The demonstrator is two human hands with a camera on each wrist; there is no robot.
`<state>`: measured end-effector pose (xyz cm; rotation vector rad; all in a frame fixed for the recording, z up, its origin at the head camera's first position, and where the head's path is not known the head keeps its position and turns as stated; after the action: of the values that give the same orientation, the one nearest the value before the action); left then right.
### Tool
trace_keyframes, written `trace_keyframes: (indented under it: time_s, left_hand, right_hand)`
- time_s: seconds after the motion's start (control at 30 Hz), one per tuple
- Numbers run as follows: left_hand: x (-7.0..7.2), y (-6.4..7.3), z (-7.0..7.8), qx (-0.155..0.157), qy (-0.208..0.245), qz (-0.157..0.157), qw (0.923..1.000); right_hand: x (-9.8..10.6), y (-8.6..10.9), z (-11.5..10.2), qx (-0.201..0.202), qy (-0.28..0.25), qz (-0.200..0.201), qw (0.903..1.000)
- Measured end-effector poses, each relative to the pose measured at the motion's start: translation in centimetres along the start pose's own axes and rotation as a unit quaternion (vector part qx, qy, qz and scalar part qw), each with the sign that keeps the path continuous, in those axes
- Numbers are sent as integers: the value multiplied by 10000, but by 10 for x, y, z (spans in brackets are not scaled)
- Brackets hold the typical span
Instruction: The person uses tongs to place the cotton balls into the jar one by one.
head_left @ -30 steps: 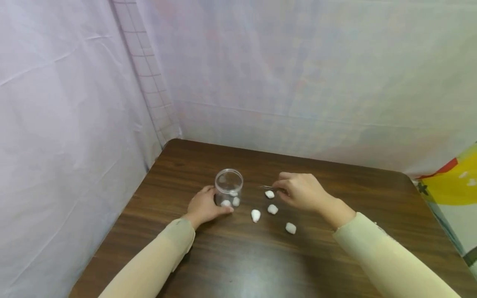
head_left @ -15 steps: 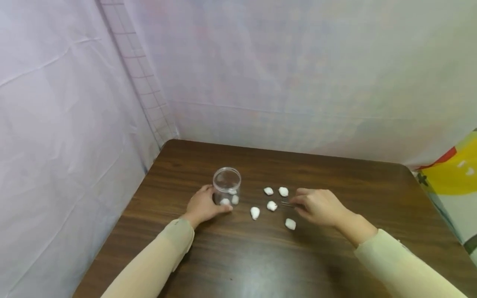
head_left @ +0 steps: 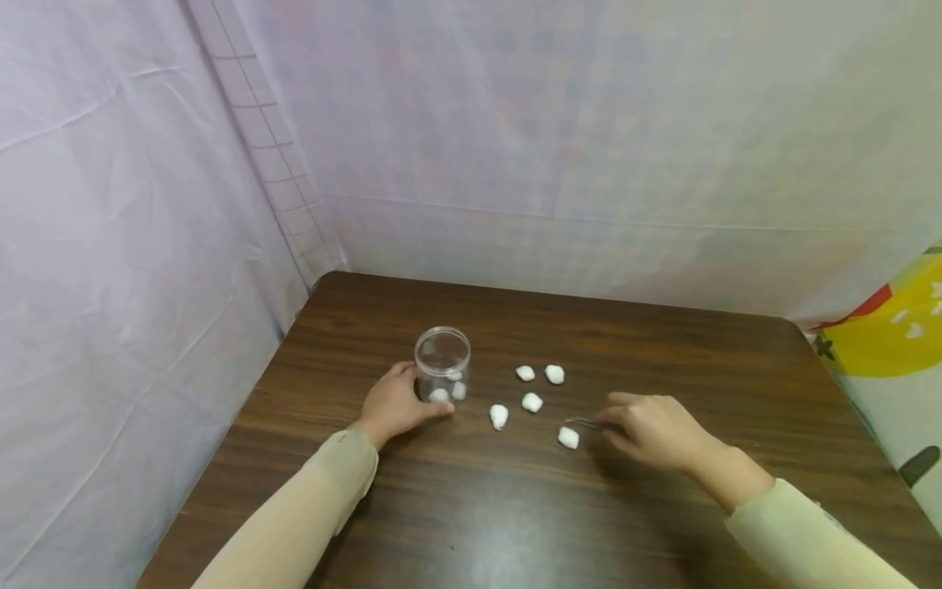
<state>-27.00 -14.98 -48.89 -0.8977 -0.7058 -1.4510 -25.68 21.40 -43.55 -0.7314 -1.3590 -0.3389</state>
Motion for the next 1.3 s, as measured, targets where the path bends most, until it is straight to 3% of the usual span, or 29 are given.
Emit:
trace_keyframes:
  time_s: [0.47, 1.3]
  left_hand:
    - [0, 1, 1, 45, -29, -54, 10000]
    - [0, 0, 0, 5, -39, -2, 10000]
  right_hand:
    - [-11, 11, -2, 1, -123, -276, 9995]
    - [-15, 9, -4, -82, -55, -330, 9994]
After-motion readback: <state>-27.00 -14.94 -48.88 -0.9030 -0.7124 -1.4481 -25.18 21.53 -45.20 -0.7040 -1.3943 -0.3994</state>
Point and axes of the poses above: each hand's wrist, its own y-axis away from the middle knuckle, its own x-axis out of the back of the hand, z = x × y, the point moved 4 cm from there along -y, towards the middle knuckle, and after that the axes turned 4 degrees about -x, right-handed, at the moved point
